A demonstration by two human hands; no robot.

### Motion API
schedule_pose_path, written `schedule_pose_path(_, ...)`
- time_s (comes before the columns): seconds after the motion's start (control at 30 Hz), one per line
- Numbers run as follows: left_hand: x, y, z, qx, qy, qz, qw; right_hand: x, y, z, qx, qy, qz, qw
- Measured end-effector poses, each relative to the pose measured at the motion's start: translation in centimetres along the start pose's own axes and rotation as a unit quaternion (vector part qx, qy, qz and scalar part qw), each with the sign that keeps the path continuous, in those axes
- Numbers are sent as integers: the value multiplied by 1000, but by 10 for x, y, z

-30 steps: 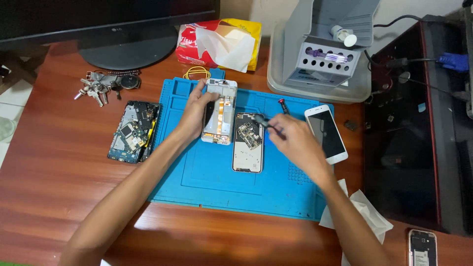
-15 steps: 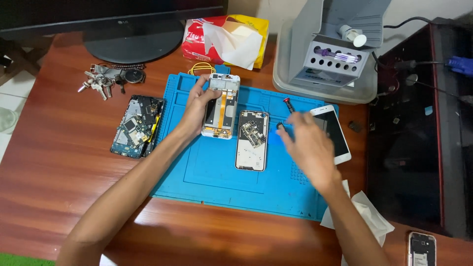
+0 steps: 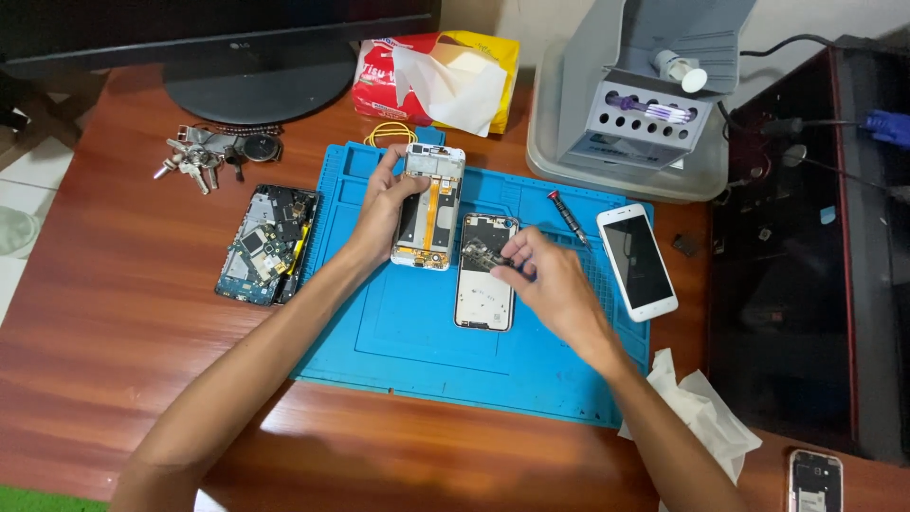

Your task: The person disassembles a smartphone on a blue work mat, removing the motherboard and other internal components. They use a screwdriver to unscrew parts and a prying tool to separate the screen assembly from the phone's frame.

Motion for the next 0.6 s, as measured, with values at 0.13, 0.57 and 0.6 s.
schedule_pose_path(0.13, -8, -6, -3, -6, 14, -6, 1000, -19, -2, -19, 121, -15, -150, 981)
schedule_pose_path(0.57, -2, -1, -2, -8, 18, 1, 1000, -30, -3, -34, 161, -47, -257, 952)
schedule_pose_path(0.6, 0, -1, 0, -7, 20, 1, 1000, -38, -5, -43, 165, -67, -237, 955)
Point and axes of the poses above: each hand's wrist, its own y-axis away from the middle knuckle, its own z-axis out of the palm, x = y × z, the point moved 9 cm from there along -y, towards the middle knuckle, and after that the axes turned 15 degrees about x, right-handed, at the moved point
